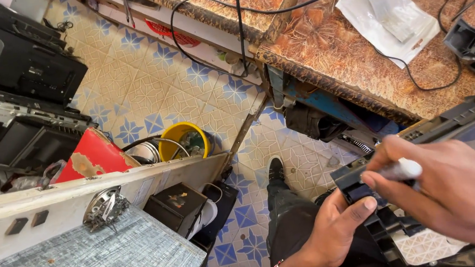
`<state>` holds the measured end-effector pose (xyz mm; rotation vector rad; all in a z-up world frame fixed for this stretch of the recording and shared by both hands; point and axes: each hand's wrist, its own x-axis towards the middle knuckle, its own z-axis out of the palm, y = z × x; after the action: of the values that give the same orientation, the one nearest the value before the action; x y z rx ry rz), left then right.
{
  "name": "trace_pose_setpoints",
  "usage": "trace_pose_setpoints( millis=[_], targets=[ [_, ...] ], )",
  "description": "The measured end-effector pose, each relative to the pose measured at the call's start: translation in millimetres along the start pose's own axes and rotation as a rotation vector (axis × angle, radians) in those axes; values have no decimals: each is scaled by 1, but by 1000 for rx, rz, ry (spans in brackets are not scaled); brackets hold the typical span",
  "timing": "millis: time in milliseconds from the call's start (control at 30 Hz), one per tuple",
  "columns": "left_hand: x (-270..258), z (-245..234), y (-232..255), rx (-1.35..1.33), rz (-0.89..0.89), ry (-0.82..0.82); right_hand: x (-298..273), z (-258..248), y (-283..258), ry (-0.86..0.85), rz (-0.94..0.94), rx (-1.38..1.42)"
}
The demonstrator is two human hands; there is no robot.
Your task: The person handles a disassembled electronic device, manipulating a circuit board and a plastic casing. They open a drawer to retrieve a screwdriver and use it to work on the device's internal components.
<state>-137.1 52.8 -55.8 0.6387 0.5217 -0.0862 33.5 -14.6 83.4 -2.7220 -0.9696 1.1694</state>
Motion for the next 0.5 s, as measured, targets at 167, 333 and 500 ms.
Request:
trace_pose_setpoints(
  millis=[167,333,500],
  targets=[
    [10,-13,-15,-238,31,-5,17,-13,-10,-1,-57,83],
    [8,-14,12,-290,-31,29,29,-6,-2,33,-71,214],
    [7,-14,22,-6,105,-17,23,-18,-12,-21,-2,184]
  ],
)
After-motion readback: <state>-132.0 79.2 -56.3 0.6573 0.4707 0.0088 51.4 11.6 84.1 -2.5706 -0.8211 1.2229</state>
